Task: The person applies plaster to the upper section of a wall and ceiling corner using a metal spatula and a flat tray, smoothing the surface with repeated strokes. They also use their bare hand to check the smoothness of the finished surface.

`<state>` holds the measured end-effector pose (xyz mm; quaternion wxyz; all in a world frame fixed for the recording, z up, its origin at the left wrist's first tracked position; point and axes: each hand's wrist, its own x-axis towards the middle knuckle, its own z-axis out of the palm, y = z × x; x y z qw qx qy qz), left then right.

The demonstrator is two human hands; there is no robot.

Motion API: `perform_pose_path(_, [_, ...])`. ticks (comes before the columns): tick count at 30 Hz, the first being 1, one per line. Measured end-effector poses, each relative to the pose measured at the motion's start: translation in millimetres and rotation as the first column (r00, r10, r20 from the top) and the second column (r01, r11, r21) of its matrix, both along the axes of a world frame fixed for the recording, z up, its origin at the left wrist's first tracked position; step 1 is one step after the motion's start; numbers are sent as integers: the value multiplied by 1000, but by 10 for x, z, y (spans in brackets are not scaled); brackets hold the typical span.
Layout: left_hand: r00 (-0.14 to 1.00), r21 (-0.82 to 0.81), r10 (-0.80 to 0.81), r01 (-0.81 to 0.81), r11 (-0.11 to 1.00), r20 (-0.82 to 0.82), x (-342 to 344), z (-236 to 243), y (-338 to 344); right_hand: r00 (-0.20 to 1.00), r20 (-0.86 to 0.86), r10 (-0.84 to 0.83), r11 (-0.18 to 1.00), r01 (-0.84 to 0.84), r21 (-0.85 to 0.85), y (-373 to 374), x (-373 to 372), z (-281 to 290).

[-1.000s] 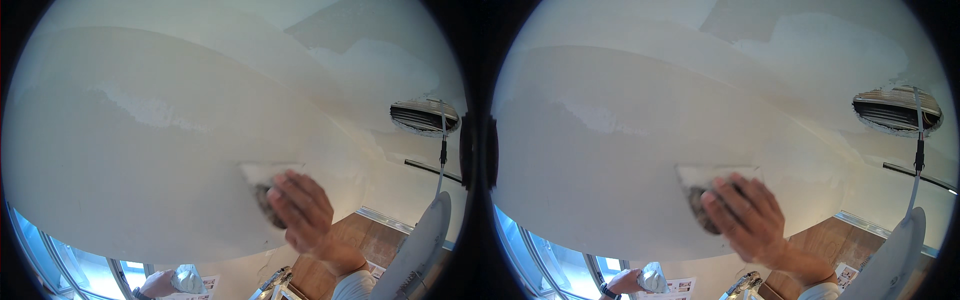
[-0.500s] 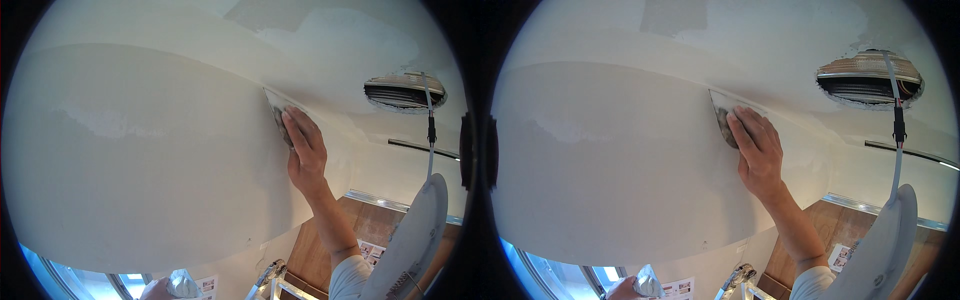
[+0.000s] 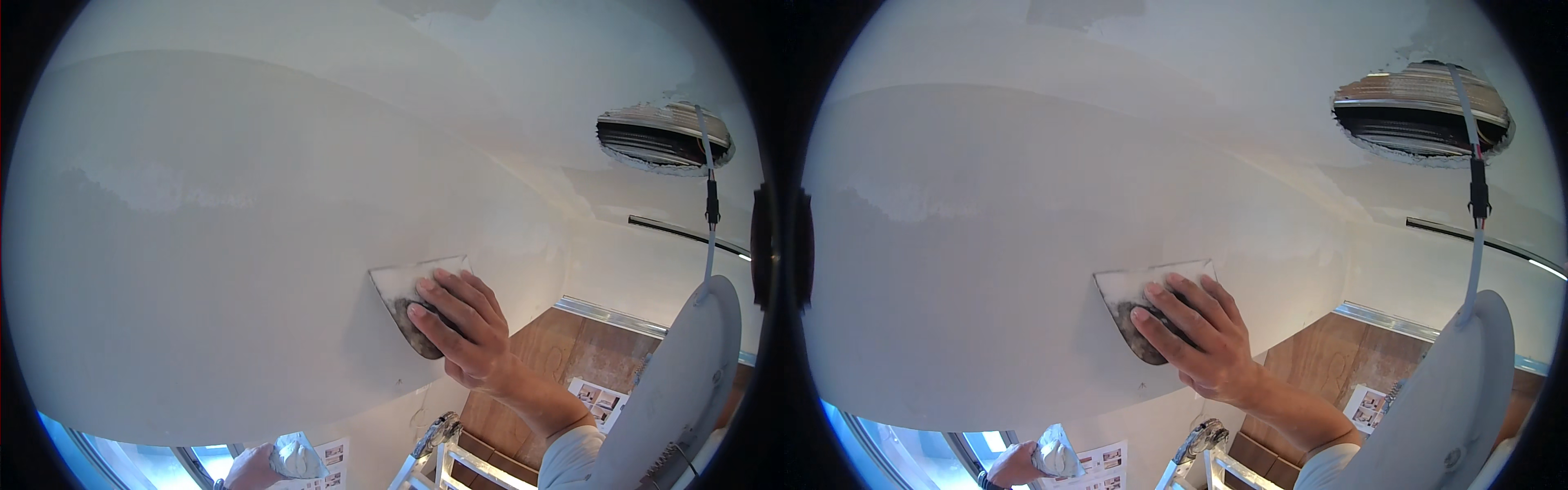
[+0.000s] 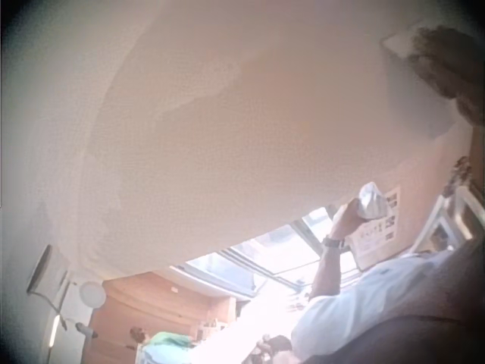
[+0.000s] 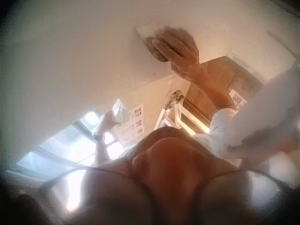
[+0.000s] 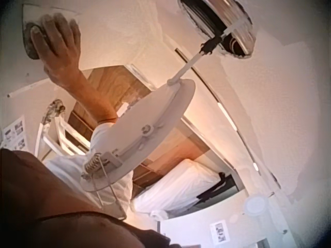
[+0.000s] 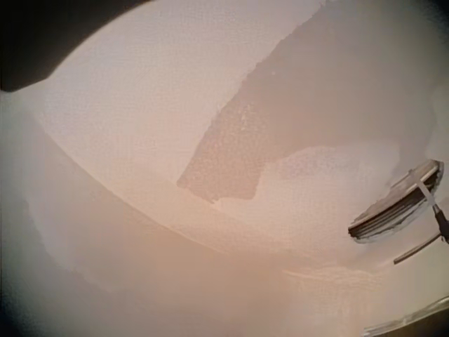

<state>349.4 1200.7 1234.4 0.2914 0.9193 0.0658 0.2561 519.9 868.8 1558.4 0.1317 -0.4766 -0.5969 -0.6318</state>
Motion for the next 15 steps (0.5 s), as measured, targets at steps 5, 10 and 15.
perform_pose_path(5, [999, 10, 22, -22, 1000, -40, -5, -14, -48, 998, -18, 65, 998, -65, -6, -217, -20, -27])
perform_pose_path(10, [999, 73, 35, -35, 997, -8, -2, -329, 76, 990, -22, 139, 989, -138, 53, -340, 14, -24])
perform_pose_path(15, [999, -31, 38, -38, 999, -26, -37, -336, 26, 987, 60, 146, 986, -150, 69, -416, 67, -19])
